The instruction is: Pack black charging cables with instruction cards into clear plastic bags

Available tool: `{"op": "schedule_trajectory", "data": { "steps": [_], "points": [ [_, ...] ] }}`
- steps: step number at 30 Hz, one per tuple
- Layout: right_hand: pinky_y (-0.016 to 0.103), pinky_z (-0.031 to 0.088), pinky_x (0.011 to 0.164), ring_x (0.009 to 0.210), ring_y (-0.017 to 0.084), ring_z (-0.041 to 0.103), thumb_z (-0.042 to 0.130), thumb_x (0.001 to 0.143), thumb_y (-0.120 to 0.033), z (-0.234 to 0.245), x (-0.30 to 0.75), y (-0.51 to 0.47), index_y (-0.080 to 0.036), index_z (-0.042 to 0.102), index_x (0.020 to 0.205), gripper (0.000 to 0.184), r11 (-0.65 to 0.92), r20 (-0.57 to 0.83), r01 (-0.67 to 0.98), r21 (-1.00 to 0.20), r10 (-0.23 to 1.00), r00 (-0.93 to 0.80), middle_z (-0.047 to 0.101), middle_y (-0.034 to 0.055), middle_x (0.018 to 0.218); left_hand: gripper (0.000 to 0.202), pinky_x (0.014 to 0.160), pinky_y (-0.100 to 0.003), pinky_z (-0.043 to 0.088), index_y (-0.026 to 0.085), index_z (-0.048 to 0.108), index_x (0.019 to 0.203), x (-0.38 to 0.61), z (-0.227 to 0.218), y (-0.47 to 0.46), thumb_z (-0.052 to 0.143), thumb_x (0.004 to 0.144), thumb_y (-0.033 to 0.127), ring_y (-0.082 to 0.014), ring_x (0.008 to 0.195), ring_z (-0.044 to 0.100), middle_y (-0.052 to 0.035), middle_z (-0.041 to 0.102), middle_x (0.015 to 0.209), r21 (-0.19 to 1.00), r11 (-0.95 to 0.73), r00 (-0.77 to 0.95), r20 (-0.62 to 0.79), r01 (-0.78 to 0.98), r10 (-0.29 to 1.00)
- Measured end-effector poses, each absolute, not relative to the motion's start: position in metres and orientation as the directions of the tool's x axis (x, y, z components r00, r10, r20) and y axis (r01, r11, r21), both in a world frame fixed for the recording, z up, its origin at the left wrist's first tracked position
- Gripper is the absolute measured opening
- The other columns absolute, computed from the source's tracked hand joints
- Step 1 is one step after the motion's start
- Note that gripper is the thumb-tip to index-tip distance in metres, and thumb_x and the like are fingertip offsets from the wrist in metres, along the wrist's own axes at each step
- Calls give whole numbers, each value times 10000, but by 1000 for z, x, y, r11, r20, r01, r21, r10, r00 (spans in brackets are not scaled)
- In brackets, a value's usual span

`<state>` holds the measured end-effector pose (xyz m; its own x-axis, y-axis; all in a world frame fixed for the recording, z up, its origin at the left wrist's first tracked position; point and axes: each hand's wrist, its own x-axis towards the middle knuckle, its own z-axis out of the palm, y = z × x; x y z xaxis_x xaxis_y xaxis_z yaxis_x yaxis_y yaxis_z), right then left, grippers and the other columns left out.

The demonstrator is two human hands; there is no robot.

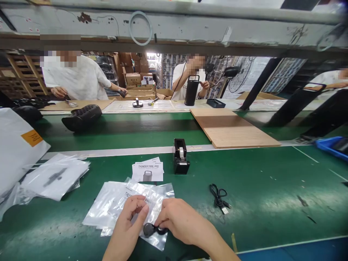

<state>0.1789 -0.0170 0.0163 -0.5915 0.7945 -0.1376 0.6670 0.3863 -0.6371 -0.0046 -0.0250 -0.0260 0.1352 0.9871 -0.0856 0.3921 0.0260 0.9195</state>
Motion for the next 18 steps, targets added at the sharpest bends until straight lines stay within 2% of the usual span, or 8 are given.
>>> {"op": "schedule_trajectory", "data": {
  "steps": [2, 6, 10, 13, 15, 17, 18],
  "points": [
    [192, 367, 624, 725, 144, 574, 518, 774, -131, 18, 180, -17, -224, 709, 796, 214, 370, -126, 679, -634, 817, -563, 641, 23, 745, 267, 884, -347, 339, 218, 548, 731, -6, -27, -25, 448, 807, 453, -224, 1029, 449, -50, 464, 1024, 921, 27, 127, -82, 388, 989],
    [196, 360, 599, 680, 133, 568, 511, 747, -130, 18, 174, -17, -206, 685, 715, 192, 174, -67, 702, -690, 951, -302, 642, 11, 714, 266, 919, -384, 314, 222, 547, 723, -4, -24, -26, 453, 798, 459, -238, 1059, 433, -51, 466, 1021, 916, 30, 118, -84, 400, 990],
    [189, 372, 558, 578, 120, 567, 553, 685, -149, 10, 154, -16, -188, 667, 657, 124, -71, -146, 540, -839, 984, -97, 651, -13, 612, 260, 922, -394, 329, 223, 564, 706, 5, -22, -30, 488, 771, 463, -244, 1071, 428, -54, 462, 1025, 919, 7, 53, -31, 395, 998],
    [201, 386, 566, 613, 137, 579, 545, 731, -229, 5, 139, -16, -166, 670, 699, 143, -137, -134, 412, -901, 990, 36, 661, 9, 652, 258, 890, -379, 369, 219, 589, 712, 12, -18, -30, 527, 741, 468, -247, 1059, 439, -62, 463, 1035, 931, -9, -40, 25, 365, 999],
    [203, 366, 526, 586, 134, 557, 476, 807, -301, 7, 135, -17, -149, 659, 679, 270, -85, -98, 389, -917, 995, -13, 625, 10, 602, 258, 869, -368, 384, 213, 600, 724, 14, -13, -26, 558, 716, 467, -245, 1037, 460, -63, 477, 1038, 945, -15, -126, 59, 328, 990],
    [203, 331, 485, 533, 116, 515, 361, 876, -361, 14, 136, -19, -148, 647, 655, 420, 12, -58, 392, -920, 984, -167, 569, -6, 536, 270, 816, -346, 410, 206, 597, 723, 12, -4, -19, 582, 693, 473, -224, 946, 512, -54, 503, 1044, 962, -5, -225, 69, 273, 972],
    [202, 323, 485, 531, 111, 505, 348, 884, -385, 19, 138, -18, -156, 652, 680, 432, 68, -38, 397, -915, 967, -253, 565, -14, 542, 280, 769, -329, 428, 201, 592, 719, 10, 2, -15, 586, 688, 479, -203, 870, 537, -49, 517, 1052, 971, 4, -268, 62, 239, 961]
  ]
}}
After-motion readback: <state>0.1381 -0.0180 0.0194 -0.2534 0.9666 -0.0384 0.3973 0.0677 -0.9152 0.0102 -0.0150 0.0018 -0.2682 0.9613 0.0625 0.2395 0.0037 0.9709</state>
